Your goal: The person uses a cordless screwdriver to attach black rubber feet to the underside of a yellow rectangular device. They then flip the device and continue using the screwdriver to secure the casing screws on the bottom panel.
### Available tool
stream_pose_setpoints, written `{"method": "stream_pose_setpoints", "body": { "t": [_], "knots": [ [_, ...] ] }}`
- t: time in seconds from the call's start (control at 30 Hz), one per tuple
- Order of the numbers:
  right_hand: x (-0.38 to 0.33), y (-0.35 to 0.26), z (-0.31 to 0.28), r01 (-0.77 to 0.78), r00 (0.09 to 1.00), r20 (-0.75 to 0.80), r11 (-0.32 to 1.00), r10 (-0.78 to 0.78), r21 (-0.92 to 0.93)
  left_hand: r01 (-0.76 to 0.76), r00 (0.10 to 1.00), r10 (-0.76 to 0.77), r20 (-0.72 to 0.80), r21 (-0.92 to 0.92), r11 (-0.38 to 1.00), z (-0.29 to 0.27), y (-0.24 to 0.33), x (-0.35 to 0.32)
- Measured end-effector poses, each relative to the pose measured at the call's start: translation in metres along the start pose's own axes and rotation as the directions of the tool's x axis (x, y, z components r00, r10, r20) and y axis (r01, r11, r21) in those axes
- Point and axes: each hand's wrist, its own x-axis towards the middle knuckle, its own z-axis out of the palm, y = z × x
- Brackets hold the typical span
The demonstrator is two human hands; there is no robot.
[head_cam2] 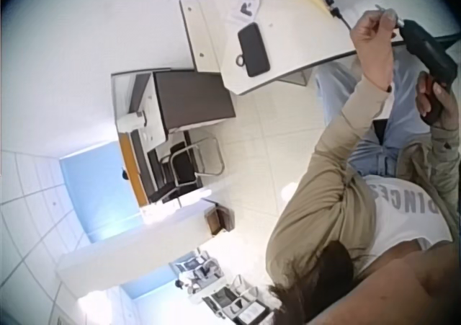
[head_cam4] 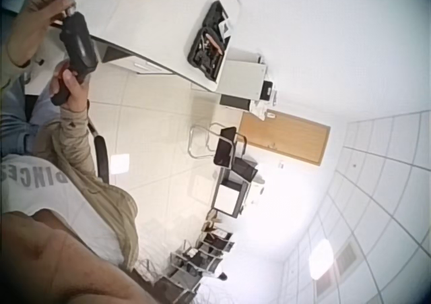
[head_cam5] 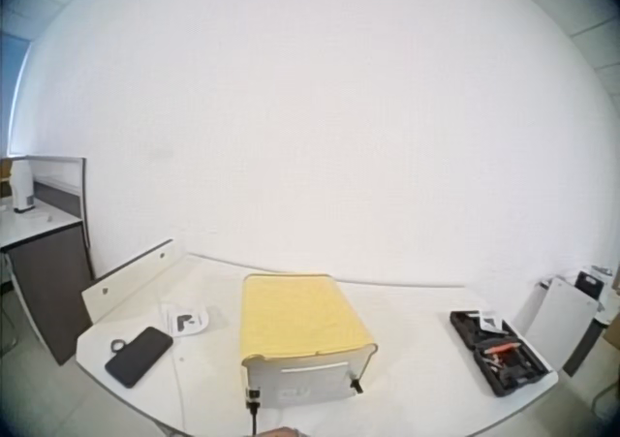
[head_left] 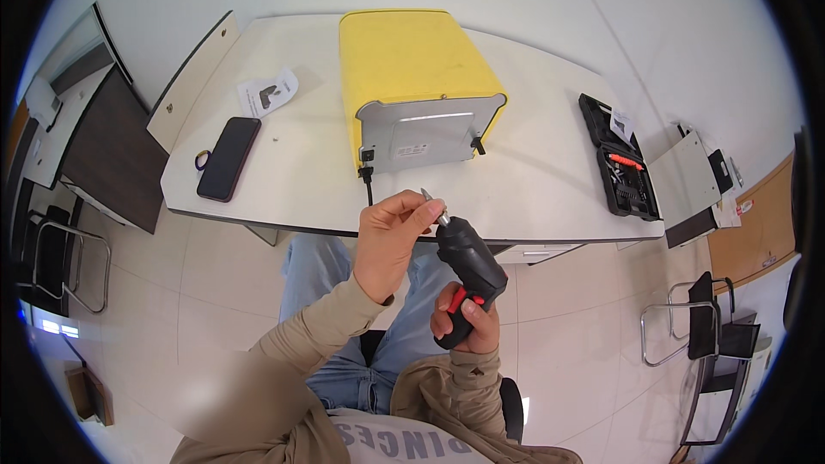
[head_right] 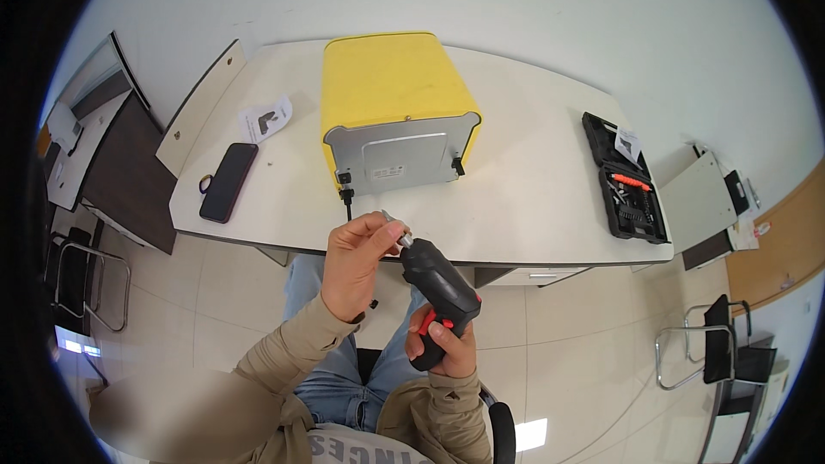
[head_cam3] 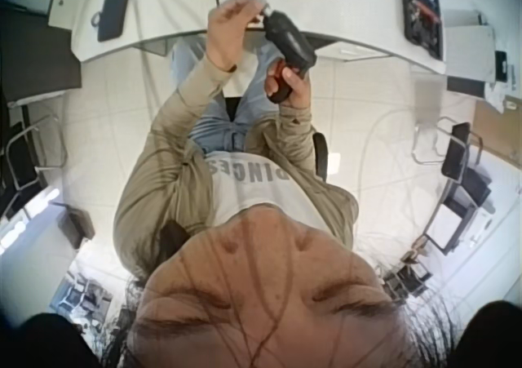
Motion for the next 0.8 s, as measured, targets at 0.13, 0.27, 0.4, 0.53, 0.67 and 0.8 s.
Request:
{"method": "stream_pose_setpoints", "body": {
  "t": [0.13, 0.27, 0.4, 0.53, 0.67, 0.8],
  "knots": [
    [-0.001, 0.002, -0.003, 0.008, 1.000, 0.008, 1.000, -0.008, 0.004, 0.024, 1.000, -0.024, -0.003, 0.000, 1.000, 0.002, 0.000, -0.001],
    [-0.005, 0.002, -0.016, 0.011, 0.999, 0.032, 1.000, -0.012, 0.017, -0.181, 0.983, 0.182, 0.011, 0.190, 0.965, 0.006, 0.009, 0.001],
    [-0.010, -0.004, -0.027, 0.094, 0.995, 0.027, 0.990, -0.098, 0.109, -0.579, 0.729, 0.637, 0.252, 0.722, 0.378, 0.006, 0.050, 0.028],
    [-0.013, -0.004, -0.034, 0.107, 0.994, -0.009, 0.986, -0.106, 0.126, -0.610, 0.468, 0.689, 0.554, 0.766, -0.202, 0.005, 0.077, 0.075],
    [-0.012, -0.003, -0.030, 0.100, 0.995, 0.006, 0.989, -0.101, 0.105, -0.623, 0.424, 0.605, 0.674, 0.702, -0.345, 0.006, 0.079, 0.098],
    [-0.014, -0.001, -0.033, 0.103, 0.995, -0.023, 0.991, -0.102, 0.087, -0.641, 0.415, 0.588, 0.694, 0.681, -0.353, 0.005, 0.076, 0.107]
  ]
}}
